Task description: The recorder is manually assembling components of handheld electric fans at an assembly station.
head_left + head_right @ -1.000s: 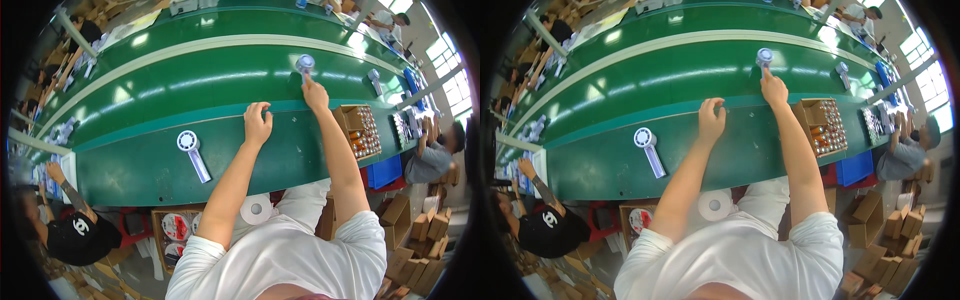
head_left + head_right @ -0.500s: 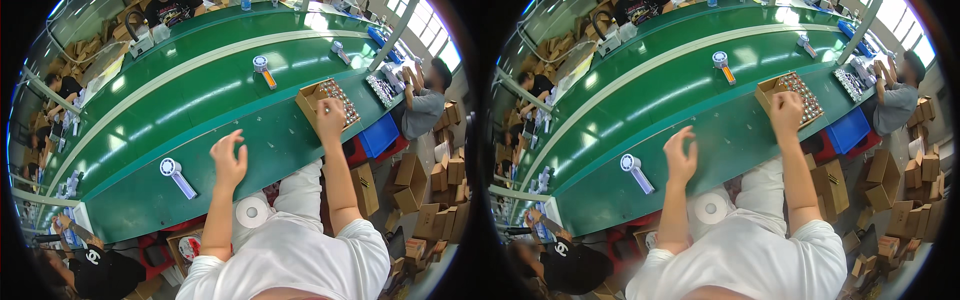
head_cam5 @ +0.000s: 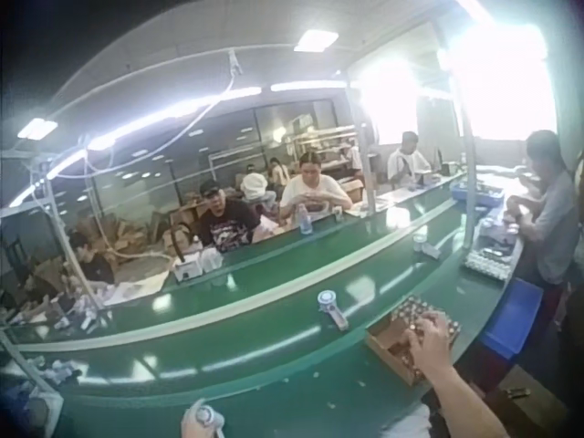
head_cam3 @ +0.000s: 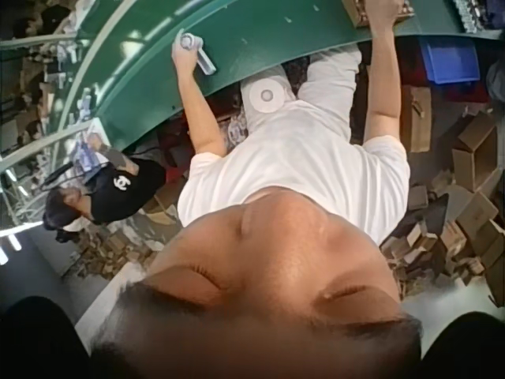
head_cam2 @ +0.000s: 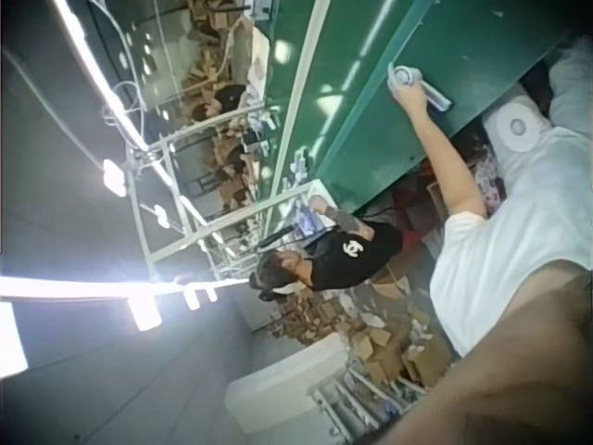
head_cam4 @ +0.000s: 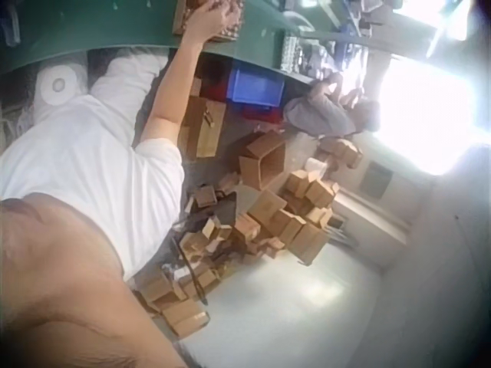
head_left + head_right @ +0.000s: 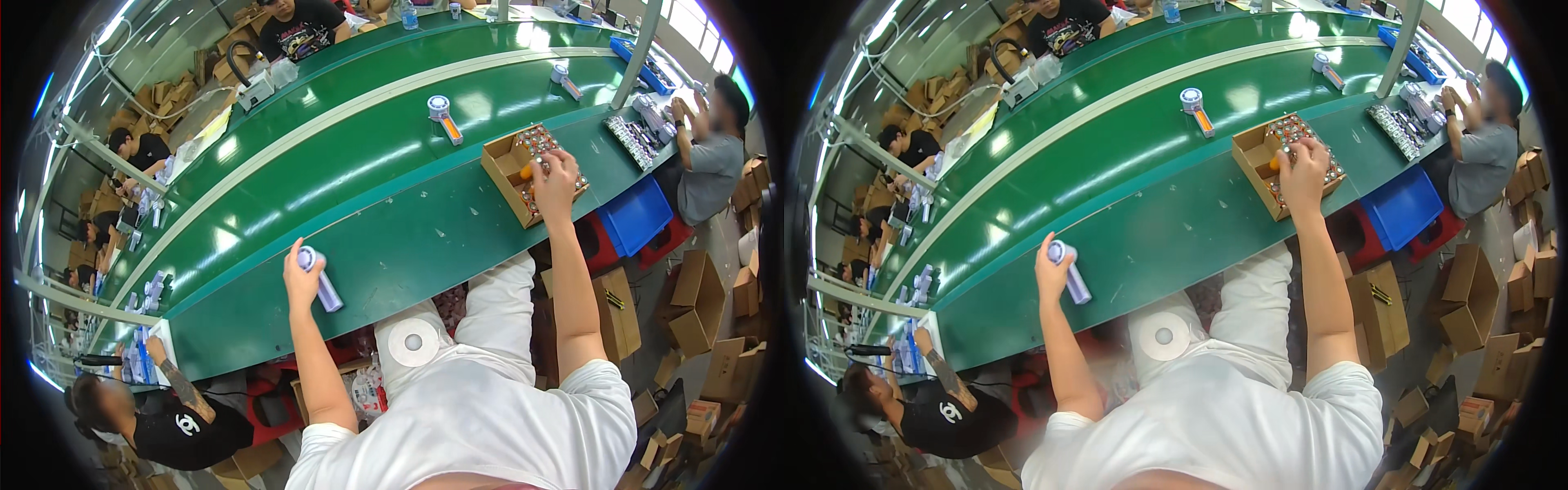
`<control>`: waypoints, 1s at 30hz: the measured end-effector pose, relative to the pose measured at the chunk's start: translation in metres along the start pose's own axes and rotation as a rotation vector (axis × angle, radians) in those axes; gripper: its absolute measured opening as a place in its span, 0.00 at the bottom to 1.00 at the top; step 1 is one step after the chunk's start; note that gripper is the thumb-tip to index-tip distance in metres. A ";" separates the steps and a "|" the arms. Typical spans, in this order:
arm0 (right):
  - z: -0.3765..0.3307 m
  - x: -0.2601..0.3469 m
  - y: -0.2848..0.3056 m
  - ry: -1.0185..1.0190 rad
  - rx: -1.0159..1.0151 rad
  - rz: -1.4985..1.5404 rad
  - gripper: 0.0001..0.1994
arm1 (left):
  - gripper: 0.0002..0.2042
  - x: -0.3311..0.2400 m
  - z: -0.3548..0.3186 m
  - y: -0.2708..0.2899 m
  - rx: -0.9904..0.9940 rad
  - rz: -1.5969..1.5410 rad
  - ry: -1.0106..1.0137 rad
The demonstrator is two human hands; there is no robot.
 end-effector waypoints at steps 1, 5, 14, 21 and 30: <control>0.000 0.011 0.010 0.014 -0.130 0.143 0.11 | 0.29 -0.009 0.000 -0.004 -0.036 -0.005 -0.014; -0.005 0.036 0.026 -0.065 -0.202 0.654 0.14 | 0.25 -0.067 0.005 -0.038 -0.037 0.002 -0.090; -0.070 0.065 -0.013 -1.100 0.181 1.740 0.18 | 0.25 -0.200 -0.053 -0.055 -0.076 -0.183 -0.410; -0.118 0.080 0.011 -1.082 0.475 1.925 0.30 | 0.22 -0.130 -0.208 -0.105 0.726 0.164 -0.386; -0.134 0.124 0.005 -0.990 0.553 1.544 0.19 | 0.36 -0.108 -0.253 -0.117 0.540 0.695 -0.518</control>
Point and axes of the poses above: each hand's wrist, its own z-axis towards the middle knuckle, its own y-axis out of the back of the hand, x = y × z, the point moved 4 cm from there along z, towards the middle knuckle, and after that the axes turned 14 degrees about z, right-handed, at the moved point
